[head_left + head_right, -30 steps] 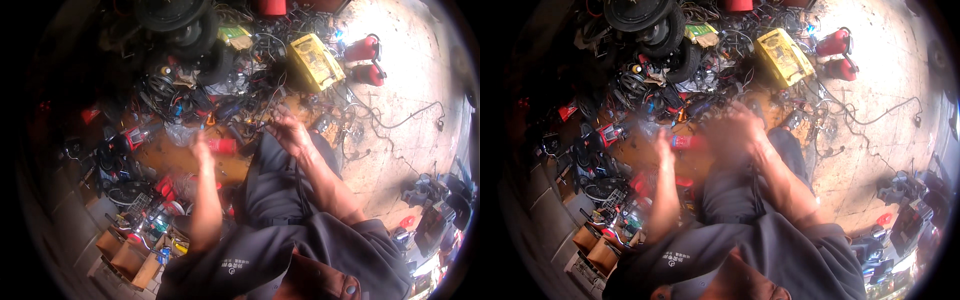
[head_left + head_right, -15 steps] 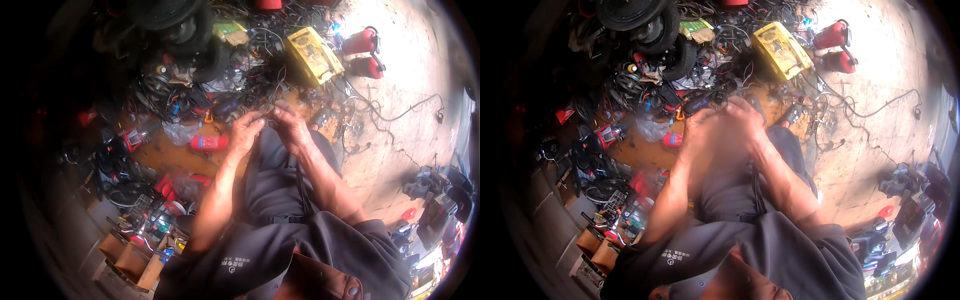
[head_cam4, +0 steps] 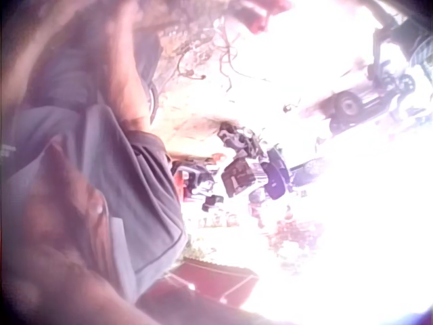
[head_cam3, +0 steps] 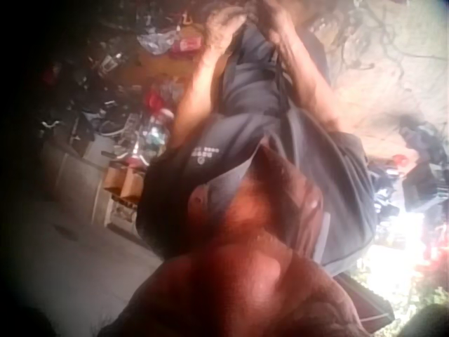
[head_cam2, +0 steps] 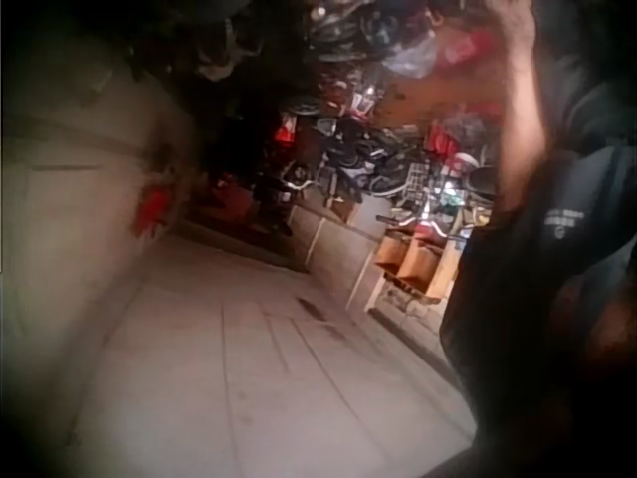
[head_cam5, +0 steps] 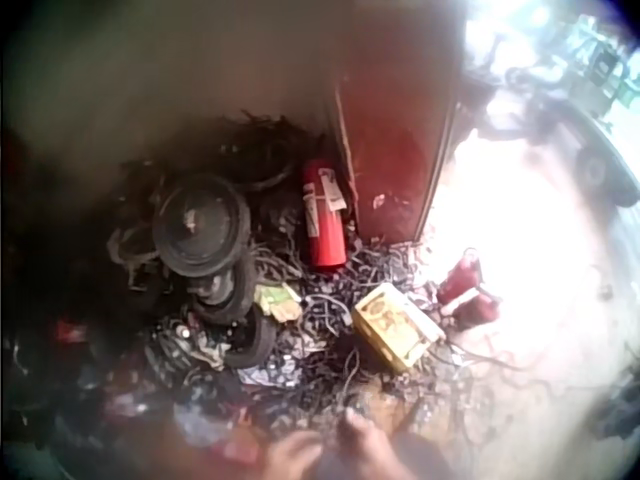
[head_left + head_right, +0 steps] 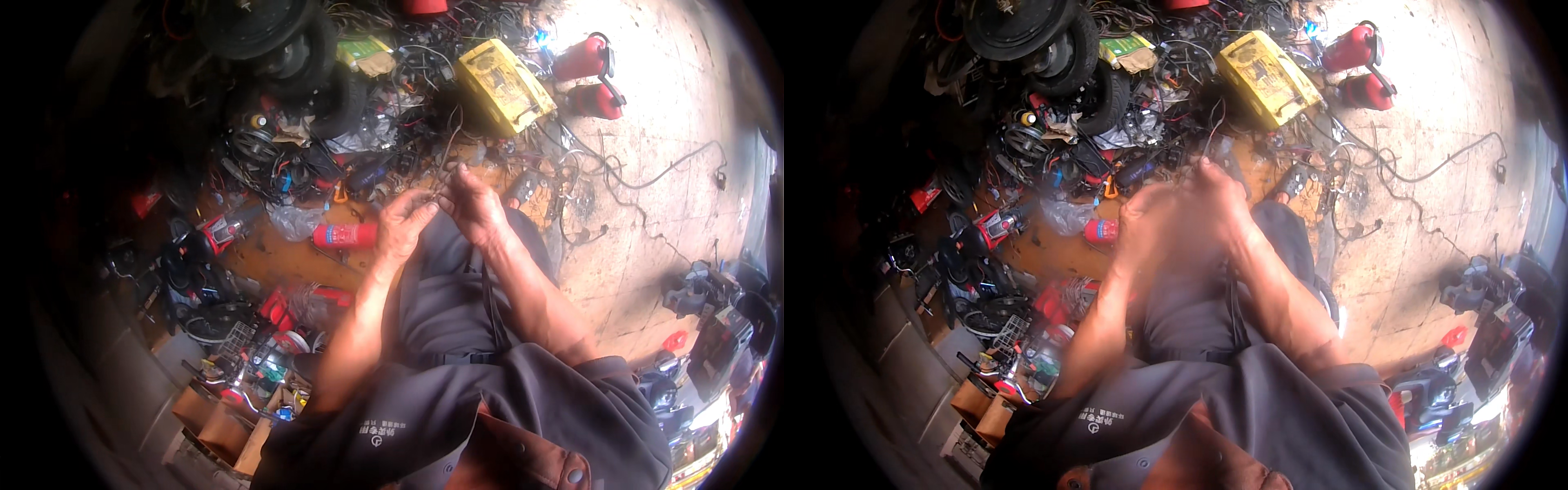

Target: The person picks up a cable from a cluttered floor, holds a connector by hand, and uses their fingers to strip and twist electrical wires.

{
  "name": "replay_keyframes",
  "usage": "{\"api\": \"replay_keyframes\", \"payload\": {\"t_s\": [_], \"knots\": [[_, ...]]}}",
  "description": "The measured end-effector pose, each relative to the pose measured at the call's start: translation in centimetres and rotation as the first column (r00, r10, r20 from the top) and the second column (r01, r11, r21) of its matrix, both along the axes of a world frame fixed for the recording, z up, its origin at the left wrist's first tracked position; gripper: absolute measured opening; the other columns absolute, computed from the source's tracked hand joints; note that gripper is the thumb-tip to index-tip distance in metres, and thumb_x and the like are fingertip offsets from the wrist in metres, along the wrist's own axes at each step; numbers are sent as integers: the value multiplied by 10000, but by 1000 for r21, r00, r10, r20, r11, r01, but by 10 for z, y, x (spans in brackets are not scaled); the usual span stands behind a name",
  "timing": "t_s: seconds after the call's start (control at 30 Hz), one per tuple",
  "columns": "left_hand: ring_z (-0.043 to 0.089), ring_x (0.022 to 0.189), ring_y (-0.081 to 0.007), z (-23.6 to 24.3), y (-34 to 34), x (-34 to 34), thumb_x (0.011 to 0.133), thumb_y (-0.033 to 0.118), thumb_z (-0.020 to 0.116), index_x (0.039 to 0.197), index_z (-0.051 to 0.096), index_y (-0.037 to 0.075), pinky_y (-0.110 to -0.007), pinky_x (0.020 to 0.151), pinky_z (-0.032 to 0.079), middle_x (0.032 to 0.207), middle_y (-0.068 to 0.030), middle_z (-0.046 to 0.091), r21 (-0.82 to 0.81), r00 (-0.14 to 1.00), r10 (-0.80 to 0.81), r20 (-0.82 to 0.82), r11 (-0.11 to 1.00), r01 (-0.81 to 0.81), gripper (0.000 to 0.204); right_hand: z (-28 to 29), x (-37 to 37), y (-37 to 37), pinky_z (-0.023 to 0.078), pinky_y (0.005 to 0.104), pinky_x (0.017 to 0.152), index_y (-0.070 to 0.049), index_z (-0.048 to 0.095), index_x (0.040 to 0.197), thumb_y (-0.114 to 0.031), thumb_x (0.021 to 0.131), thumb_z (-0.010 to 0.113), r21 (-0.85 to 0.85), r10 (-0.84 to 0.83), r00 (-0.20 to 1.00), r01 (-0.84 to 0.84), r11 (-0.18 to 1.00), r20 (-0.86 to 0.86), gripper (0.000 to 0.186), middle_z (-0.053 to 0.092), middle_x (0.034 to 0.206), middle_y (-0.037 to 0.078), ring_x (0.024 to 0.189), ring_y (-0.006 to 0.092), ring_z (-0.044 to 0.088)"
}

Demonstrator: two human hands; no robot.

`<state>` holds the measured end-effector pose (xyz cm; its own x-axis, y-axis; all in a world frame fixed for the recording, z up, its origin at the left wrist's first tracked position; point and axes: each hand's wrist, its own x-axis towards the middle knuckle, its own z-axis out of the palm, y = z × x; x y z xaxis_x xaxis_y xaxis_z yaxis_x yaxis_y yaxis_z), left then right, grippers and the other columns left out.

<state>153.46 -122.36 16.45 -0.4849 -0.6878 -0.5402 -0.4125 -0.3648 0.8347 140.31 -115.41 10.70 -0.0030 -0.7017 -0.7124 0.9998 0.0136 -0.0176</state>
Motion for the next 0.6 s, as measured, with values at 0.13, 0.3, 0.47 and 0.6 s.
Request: {"api": "replay_keyframes", "payload": {"t_s": [0.13, 0.3, 0.47, 0.6], "knots": [[539, 759, -101, -8, 8, -3, 868, 157, 583, 1007, 613, -20, -230, 679, 434, 848, -55, 634, -74, 986, 167, 29, 984, -164, 227, 2, -7, -2, 444, 303, 745, -102, 532, 1038, -291, 893, 522, -41, 45, 979, -38, 998, 198, 238, 545, 884, 16, 812, 165, 536], [516, 690, -106, -15, 17, -9, 875, 174, 567, 915, 609, -11, -246, 625, 421, 761, -43, 603, -92, 954, 298, 41, 952, -293, 194, 0, -8, -15, 444, 320, 757, -106, 531, 1012, -275, 902, 493, 367, 11, 1000, -13, 930, 7, 205, 544, 881, 15, 828, 182, 537], [479, 610, -94, -3, 20, -11, 860, 185, 569, 805, 588, 8, -263, 551, 398, 638, -25, 539, -83, 958, 211, 193, 977, -198, 187, -8, -24, -19, 440, 303, 677, -118, 518, 959, -288, 922, 461, 219, 12, 1000, -12, 976, 0, 183, 561, 868, 19, 778, 182, 547], [451, 566, -72, 16, 27, -22, 847, 169, 560, 756, 575, 8, -270, 512, 383, 576, -11, 497, -191, 962, 81, 259, 981, -31, 186, -22, -25, -26, 432, 315, 654, -128, 488, 929, -274, 935, 438, 227, 89, 995, -75, 971, -53, 154, 549, 836, 33, 746, 191, 526]]}}
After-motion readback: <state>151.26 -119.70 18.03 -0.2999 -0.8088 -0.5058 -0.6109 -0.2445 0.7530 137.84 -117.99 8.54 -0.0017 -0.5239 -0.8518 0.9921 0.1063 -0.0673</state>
